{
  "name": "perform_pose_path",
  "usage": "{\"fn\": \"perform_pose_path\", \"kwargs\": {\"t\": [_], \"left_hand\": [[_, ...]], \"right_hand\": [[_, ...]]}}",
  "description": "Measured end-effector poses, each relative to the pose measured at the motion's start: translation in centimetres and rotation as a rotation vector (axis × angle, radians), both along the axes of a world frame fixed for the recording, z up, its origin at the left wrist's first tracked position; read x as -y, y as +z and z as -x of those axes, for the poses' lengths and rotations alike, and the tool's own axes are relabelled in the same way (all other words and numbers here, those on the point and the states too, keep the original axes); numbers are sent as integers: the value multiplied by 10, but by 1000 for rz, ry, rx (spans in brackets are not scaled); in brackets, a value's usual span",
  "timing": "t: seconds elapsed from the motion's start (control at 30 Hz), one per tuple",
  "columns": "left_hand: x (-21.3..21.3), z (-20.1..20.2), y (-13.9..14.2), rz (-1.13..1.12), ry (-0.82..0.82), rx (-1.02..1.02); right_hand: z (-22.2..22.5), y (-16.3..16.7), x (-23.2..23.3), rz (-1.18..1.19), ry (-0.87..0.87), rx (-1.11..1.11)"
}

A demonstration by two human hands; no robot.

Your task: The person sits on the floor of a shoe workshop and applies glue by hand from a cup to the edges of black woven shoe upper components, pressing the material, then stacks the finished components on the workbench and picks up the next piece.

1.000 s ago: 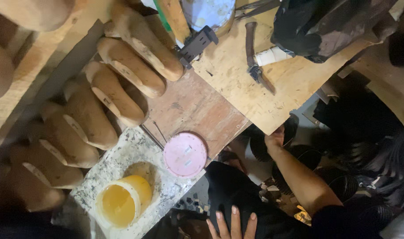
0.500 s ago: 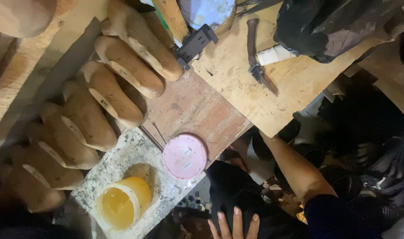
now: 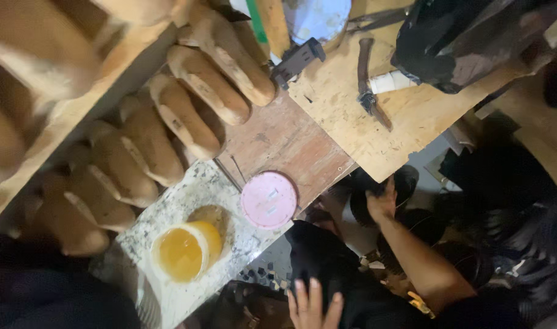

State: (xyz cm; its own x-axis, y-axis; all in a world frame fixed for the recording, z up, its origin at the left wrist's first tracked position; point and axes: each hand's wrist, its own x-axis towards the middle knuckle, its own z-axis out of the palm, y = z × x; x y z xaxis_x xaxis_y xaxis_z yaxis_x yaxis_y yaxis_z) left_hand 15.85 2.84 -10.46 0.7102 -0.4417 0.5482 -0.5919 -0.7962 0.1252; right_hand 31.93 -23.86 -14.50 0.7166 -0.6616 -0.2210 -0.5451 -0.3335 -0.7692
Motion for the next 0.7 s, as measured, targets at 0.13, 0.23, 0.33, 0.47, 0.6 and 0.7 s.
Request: {"fn": "perform_pose_path", "kwargs": {"t": [0.13,0.23,0.33,0.47,0.6,0.7], "left_hand": [[-22,-10,48,290,6,-186],[-49,-9,110,395,130,-320],[-82,-17,155,504,365,-372],[-136,-27,177,577,641,-330],[-171,-30,185,618,705,-222],[-196,-46,194,775,682,-317]], "right_hand": [[52,3,1,77,231,-42],[85,13,5,143,386,-79],[105,27,6,207,506,-126],[104,45,12,301,601,-220],[86,66,33,373,622,-289],[77,88,43,369,604,-202]]}}
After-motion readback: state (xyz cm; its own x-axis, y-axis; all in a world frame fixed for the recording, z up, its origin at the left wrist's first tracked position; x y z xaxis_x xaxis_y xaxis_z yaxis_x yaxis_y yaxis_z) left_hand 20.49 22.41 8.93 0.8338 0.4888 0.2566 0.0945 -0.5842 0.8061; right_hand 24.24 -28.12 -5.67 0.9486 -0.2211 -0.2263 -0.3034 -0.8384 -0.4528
